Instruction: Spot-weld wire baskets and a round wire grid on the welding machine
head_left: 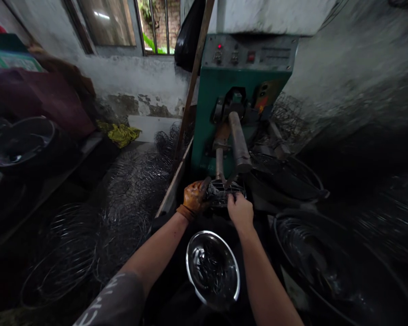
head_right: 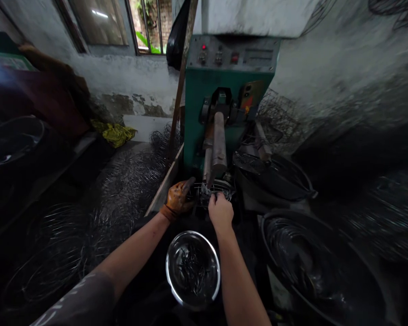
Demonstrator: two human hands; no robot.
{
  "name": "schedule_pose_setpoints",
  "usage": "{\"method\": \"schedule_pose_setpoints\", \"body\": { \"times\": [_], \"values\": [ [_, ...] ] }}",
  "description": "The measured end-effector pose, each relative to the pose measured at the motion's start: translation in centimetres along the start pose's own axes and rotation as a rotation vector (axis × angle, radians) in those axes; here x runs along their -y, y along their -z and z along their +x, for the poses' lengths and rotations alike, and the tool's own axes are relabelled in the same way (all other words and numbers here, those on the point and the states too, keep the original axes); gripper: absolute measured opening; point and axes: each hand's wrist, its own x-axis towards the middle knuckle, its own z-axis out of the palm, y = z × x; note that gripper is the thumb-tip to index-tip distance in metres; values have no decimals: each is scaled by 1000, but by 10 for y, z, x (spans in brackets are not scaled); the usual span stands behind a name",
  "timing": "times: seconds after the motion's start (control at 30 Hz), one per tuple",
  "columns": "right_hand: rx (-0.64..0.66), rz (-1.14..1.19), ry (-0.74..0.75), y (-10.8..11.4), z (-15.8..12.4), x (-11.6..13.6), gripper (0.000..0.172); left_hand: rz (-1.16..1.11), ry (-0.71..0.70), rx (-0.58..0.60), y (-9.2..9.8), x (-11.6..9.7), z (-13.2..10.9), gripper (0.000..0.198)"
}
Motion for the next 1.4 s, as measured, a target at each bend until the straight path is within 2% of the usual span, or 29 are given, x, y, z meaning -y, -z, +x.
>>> {"method": "schedule_pose_setpoints", "body": {
  "times": [0.1,0.2,0.4,0.67,0.77,0.87,0.93,1.03,1.1,1.23,1.4],
  "values": [
    [14,3,1,-1,0,1,30,23,153,24,-1,1,-4,94],
    [21,6,-14,-1,1,-1,29,74,279,97,-2,2,-6,99],
    [-15,56,-57,-5,8,-18,31,65,107,17,0,-1,2,84],
    [-61,84,-43,-10,17,-27,32,53,75,-5,-9,-1,0,84],
    [-46,74,-41,-2,12,-26,31,64,209,12,-8,2,-8,86],
    [-35,20,-69,9,-2,-16,31,111,357,120,-3,5,-13,84],
    [-39,-4,-29,12,-13,-4,33,114,320,135,1,6,-13,80],
    [28,-22,56,9,-23,17,31,81,208,84,6,5,-10,79],
    [62,-38,49,5,-23,24,30,64,149,66,6,3,-8,80],
    [32,-39,-11,1,-13,15,30,47,54,80,3,-3,0,81],
    [22,-24,-69,2,-2,-1,30,52,46,102,-2,-13,14,85]
  ]
}}
